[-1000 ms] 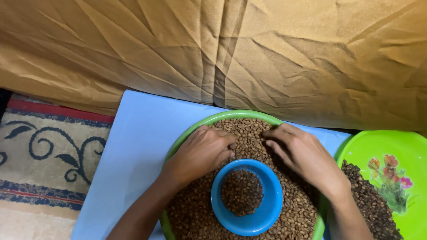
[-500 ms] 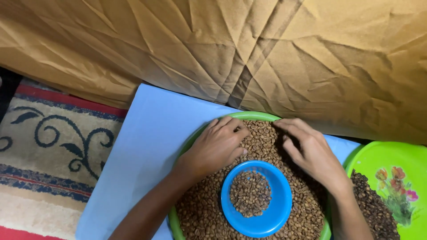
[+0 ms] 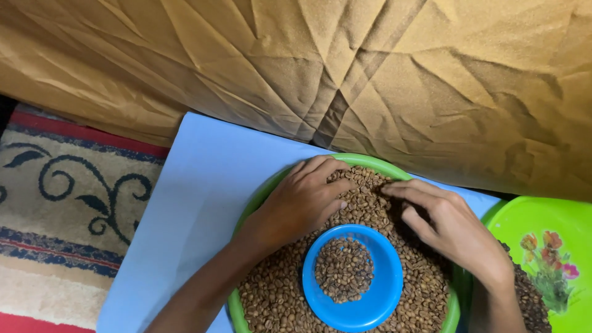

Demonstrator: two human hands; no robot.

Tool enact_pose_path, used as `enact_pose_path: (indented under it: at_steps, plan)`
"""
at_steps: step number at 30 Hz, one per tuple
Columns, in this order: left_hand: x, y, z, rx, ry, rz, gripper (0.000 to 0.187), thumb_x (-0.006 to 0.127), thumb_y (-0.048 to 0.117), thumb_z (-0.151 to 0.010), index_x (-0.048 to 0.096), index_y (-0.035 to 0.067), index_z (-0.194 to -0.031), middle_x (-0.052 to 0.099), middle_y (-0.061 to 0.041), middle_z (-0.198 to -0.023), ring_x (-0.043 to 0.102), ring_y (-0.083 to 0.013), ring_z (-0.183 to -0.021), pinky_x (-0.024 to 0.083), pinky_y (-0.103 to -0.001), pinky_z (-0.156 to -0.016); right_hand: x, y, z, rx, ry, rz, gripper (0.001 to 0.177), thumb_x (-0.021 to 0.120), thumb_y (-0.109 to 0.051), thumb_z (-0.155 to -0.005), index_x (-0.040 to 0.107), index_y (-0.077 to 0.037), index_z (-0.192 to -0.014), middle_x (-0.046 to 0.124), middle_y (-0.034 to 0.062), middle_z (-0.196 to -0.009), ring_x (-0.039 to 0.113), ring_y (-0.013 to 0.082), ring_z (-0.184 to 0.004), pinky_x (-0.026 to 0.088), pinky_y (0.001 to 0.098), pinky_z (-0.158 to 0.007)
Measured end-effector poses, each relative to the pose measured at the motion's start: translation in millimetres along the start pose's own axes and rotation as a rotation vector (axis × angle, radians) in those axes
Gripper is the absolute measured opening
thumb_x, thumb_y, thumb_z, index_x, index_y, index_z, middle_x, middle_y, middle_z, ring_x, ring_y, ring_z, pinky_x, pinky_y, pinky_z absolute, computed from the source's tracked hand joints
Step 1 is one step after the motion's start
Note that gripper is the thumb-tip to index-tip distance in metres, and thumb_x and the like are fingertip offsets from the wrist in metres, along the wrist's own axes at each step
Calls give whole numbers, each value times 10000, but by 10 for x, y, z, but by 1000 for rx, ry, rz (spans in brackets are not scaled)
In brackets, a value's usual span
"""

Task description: The person sorts coffee beans by hand, picking them from a large tray and placing them into a smaller bowl.

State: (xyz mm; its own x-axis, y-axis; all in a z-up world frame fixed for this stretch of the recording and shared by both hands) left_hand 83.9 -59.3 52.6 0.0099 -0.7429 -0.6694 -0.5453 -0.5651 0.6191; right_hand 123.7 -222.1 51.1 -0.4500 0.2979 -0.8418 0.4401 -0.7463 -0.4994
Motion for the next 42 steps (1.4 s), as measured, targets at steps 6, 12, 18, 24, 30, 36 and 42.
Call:
enact_pose_path:
  at_steps: [6,12,18,24,30,36,42]
  plan:
    - [229,-71,75,-29,-137,-90,91,717,88,-840,694,35,-910,692,-137,-944,670,-329,-1023,459,-518,-984,348,63,-17,-20,-165,107,409,607,-170,-836,699,-10,-1201,744,90,-1235,736,279,-993,563,408,-942]
    - [9,10,21,-72,-161,-23,77,612,12,-845,654,53,-794,671,-78,-743,627,-244,-665,492,-481,-872,103,53,-36,21,-62,68,347,605,-267,-919,739,-45,-1150,792,75,-1146,771,287,-843,594,389,-797]
    - [-12,-61,9,-143,-230,-7,146,618,-10,-868,722,80,-915,745,-45,-820,678,-192,-661,543,-473,-933,38,5,-67,21,9,45,336,607,-249,-936,737,-41,-1164,776,82,-1127,754,262,-817,598,381,-779]
    - [-66,-41,-10,-141,-205,42,183,671,-12,-844,743,64,-993,757,-66,-868,686,-194,-673,582,-425,-832,167,-101,-113,-19,-4,21,312,635,-216,-919,748,-33,-1145,761,72,-1088,737,232,-791,591,362,-751]
    - [79,-107,26,-93,-280,-26,175,639,123,-986,698,91,-1148,704,-90,-806,711,-300,-804,539,-445,-795,315,-16,-182,-52,-21,99,197,626,-204,-978,779,-107,-1057,759,65,-950,746,257,-939,593,395,-843]
    - [278,-294,104,-135,-312,-14,223,600,161,-1008,687,101,-1205,711,-86,-813,716,-295,-823,538,-445,-816,318,-85,-169,-90,-11,182,165,661,-209,-962,796,-114,-964,738,58,-925,729,231,-903,594,366,-823]
    - [384,-336,101,-136,-341,-18,209,597,150,-1001,715,87,-1163,719,-113,-810,717,-310,-822,538,-453,-812,202,-212,-151,-100,27,124,181,654,-196,-969,793,-86,-934,747,84,-861,740,265,-856,588,370,-793]
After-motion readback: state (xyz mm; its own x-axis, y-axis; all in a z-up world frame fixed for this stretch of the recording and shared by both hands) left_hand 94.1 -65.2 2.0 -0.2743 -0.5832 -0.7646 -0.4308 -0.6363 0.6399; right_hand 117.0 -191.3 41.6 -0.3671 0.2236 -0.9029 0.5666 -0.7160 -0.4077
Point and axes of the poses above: each hand's wrist, its own z-axis away from the middle knuckle, its own x-axis out of the palm, y = z × x, the point moved 10 cm from there along -z, towards the middle knuckle
